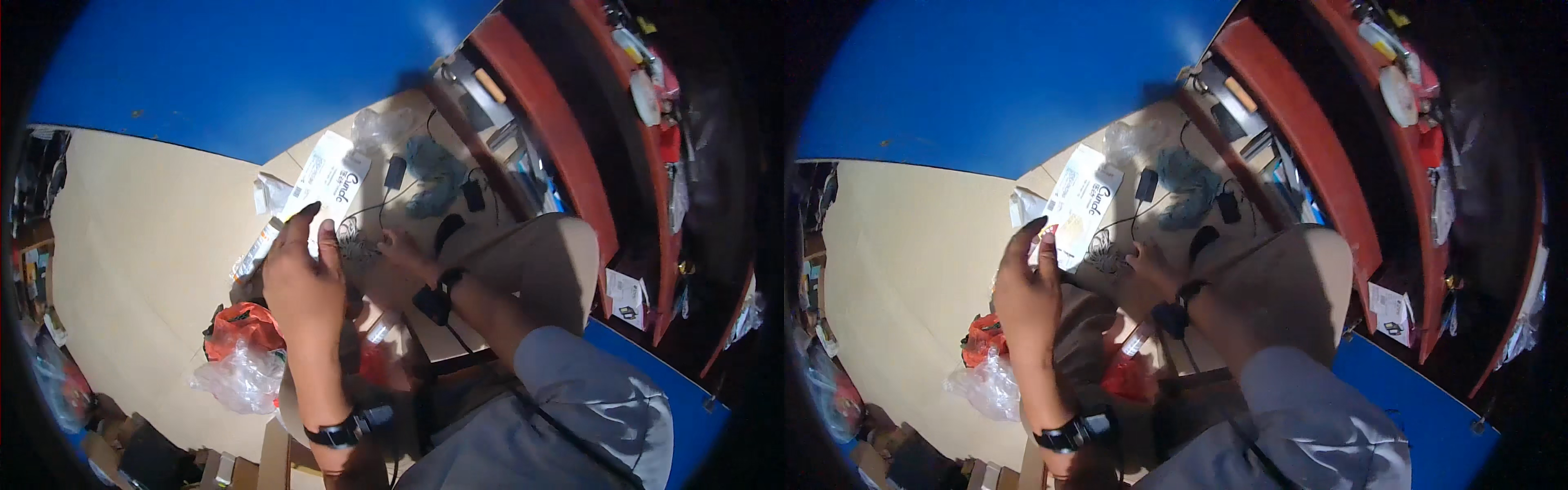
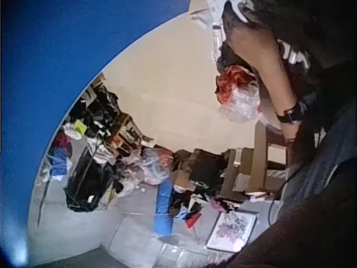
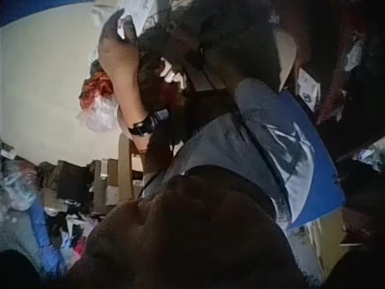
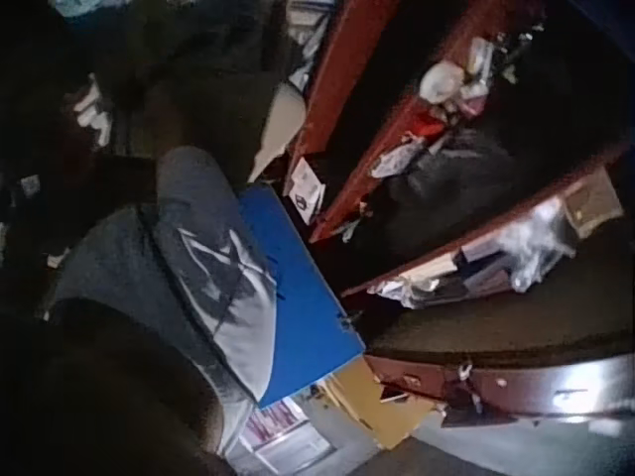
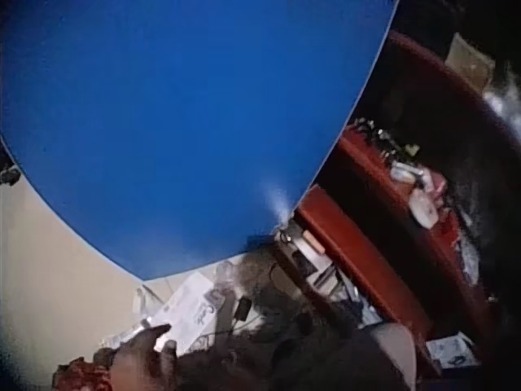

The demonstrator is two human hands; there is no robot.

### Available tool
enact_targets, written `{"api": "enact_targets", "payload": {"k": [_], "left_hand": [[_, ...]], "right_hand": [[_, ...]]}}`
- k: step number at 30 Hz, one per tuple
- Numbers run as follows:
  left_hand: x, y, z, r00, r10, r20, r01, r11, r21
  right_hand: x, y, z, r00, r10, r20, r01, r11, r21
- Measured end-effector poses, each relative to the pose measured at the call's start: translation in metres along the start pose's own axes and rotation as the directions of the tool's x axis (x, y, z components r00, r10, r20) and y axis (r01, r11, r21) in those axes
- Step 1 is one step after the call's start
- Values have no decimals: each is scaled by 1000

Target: Organize various electronic components, cables, and small items from a shelf and the floor into a cabinet.

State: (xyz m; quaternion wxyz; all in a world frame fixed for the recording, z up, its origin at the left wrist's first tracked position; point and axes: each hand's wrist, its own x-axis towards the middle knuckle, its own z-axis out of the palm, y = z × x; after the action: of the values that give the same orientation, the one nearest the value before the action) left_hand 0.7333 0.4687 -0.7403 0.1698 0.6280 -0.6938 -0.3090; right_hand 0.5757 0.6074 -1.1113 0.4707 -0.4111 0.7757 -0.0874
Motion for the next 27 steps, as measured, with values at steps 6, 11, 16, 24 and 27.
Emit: {"api": "enact_targets", "payload": {"k": [6,11,16,24,27], "left_hand": [[3,-7,4,996,-80,-33,74,985,-153],[-2,1,8,999,-19,48,27,985,-169],[-7,16,2,998,-33,62,40,994,-103],[-12,33,13,977,205,51,-200,975,-98],[-9,30,28,937,350,-9,-350,935,-52]], "right_hand": [[13,-19,28,994,104,-31,-108,974,-200],[29,2,67,987,133,-91,-126,989,75],[12,-21,44,865,74,-497,92,949,303],[-54,-69,-43,992,116,-40,-48,670,741],[-108,-127,-121,990,-39,-136,122,723,680]]}}
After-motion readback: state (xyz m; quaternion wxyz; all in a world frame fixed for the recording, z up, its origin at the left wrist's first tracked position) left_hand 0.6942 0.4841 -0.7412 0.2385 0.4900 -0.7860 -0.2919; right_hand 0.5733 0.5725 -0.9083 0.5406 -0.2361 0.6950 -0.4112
